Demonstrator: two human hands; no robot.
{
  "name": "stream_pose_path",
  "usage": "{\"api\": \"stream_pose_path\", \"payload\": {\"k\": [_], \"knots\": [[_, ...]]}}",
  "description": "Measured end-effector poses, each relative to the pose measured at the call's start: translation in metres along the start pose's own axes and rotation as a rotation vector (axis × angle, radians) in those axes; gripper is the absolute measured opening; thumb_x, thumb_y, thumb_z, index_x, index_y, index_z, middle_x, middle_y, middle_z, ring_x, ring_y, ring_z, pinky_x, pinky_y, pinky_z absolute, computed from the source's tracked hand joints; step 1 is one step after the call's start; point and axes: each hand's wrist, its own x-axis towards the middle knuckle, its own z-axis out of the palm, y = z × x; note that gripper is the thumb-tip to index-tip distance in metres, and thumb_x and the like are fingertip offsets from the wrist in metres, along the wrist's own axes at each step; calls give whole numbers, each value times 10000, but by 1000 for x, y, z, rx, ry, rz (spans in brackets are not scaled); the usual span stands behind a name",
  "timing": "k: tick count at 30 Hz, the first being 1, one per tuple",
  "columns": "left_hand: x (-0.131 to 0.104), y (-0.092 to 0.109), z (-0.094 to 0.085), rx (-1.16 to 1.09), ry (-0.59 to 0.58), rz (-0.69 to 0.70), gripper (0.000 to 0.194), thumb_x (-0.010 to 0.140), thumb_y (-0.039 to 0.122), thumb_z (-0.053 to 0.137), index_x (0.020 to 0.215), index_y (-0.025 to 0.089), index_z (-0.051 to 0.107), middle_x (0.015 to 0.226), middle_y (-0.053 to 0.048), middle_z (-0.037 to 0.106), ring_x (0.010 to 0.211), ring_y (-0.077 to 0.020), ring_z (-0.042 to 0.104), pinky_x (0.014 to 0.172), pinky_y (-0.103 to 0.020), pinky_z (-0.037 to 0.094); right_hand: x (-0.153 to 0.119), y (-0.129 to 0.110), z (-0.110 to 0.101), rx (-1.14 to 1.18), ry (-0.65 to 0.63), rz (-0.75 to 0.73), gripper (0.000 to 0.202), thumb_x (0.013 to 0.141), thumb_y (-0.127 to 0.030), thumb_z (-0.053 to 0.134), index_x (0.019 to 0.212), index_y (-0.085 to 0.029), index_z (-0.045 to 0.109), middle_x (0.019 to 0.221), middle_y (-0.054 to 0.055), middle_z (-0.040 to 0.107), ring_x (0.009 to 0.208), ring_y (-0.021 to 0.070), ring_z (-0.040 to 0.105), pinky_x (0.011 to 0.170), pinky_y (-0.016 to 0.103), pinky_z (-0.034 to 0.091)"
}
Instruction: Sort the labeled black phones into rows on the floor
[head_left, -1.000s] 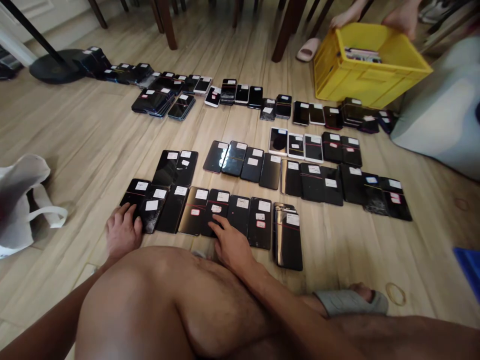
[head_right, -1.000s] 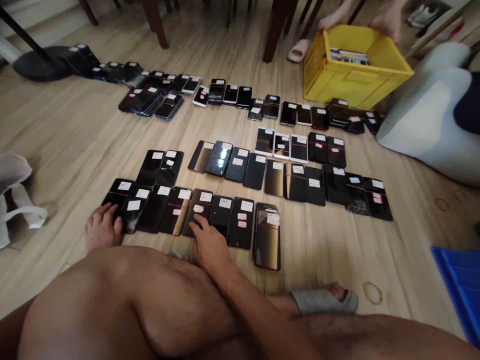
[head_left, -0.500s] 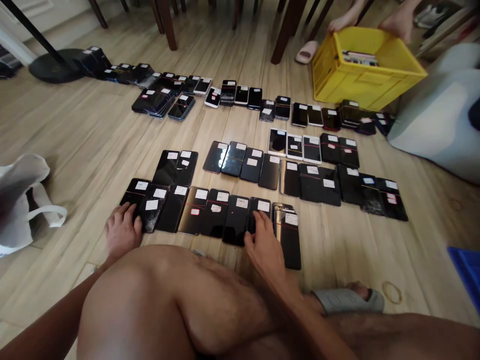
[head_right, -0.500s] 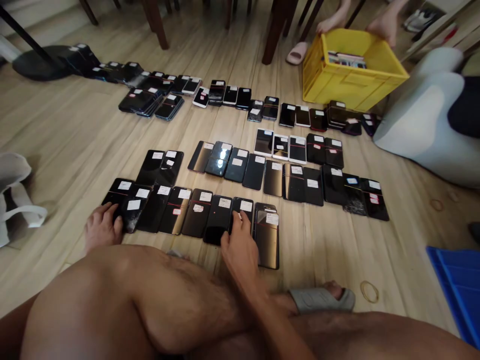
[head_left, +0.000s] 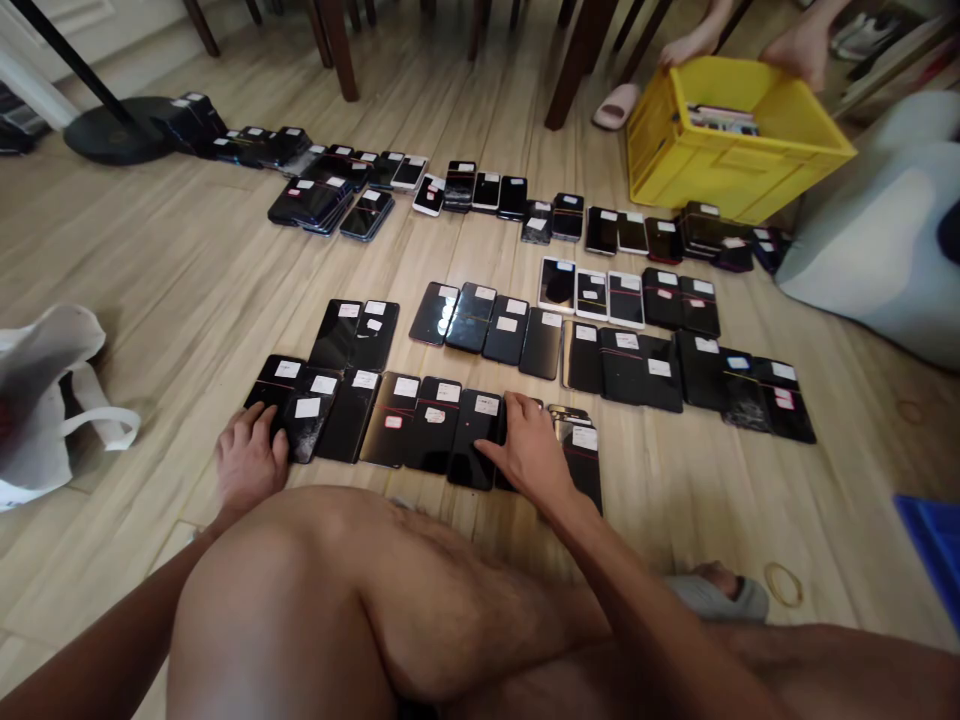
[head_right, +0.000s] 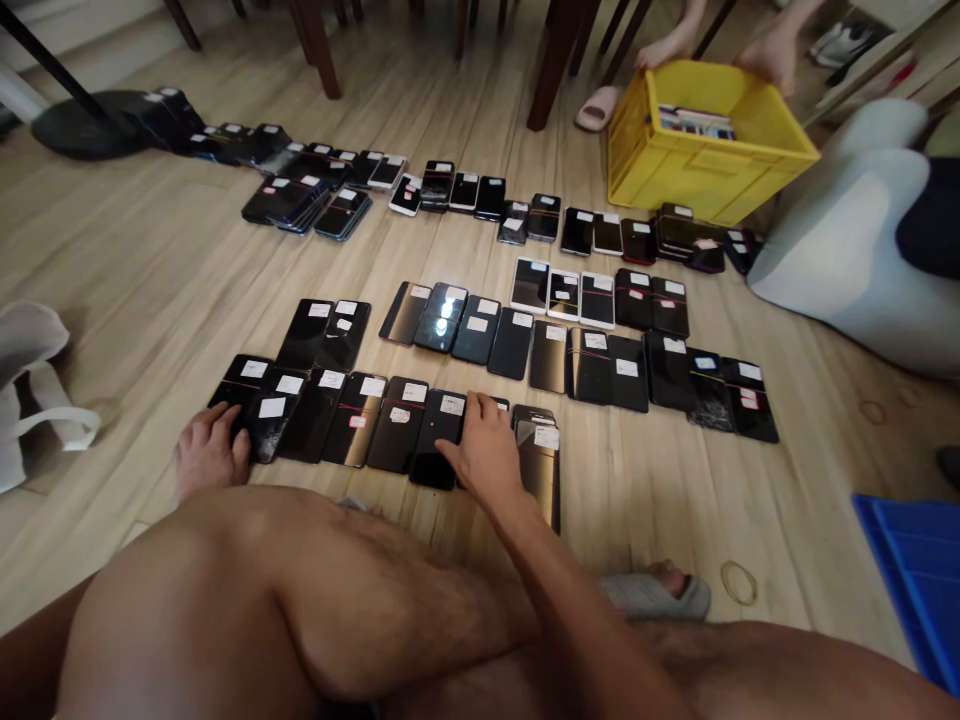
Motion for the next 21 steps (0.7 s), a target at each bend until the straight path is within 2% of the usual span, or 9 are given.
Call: {"api": "stream_pose_path", "payload": {"k": [3, 7, 13, 21], "knots": [[-1, 0, 0, 11, 9, 13, 506, 1039, 370, 433, 1501, 184, 522, 1574, -163, 484, 1469, -394, 393, 1192, -608, 357, 18, 2, 0, -89, -63, -56, 959, 806, -489, 833, 1555, -78, 397, 1544, 248, 460, 1393, 403, 444, 1130, 521, 394], [-2, 0, 0, 30, 21, 24, 518, 1051, 402, 398, 1486, 154, 532, 1572, -165, 482, 1464, -379, 398, 1204, -571, 346, 27, 3, 7, -180, -129, -104, 1062, 732, -551, 895, 1548, -80, 405, 1550, 241, 448, 1424, 397, 408, 1153, 527, 354], [-1, 1, 1, 21, -3, -3, 520, 1042, 394, 407, 1497, 172, 526, 1577, -157, 477, 1471, -374, 379, 1212, -568, 326, 35, 2, 8, -243, -120, -152, 1050, 667, -604, 922, 1482, -109, 481, 1403, 232, 541, 1325, 397, 474, 1107, 530, 358], [-2, 2, 1, 2, -5, -1, 514, 1034, 368, 410, 1500, 182, 524, 1578, -149, 477, 1493, -351, 355, 1227, -548, 297, 44, -7, 3, -339, -151, -139, 984, 639, -624, 938, 1390, -103, 572, 1325, 213, 579, 1231, 379, 535, 1075, 503, 376]]}}
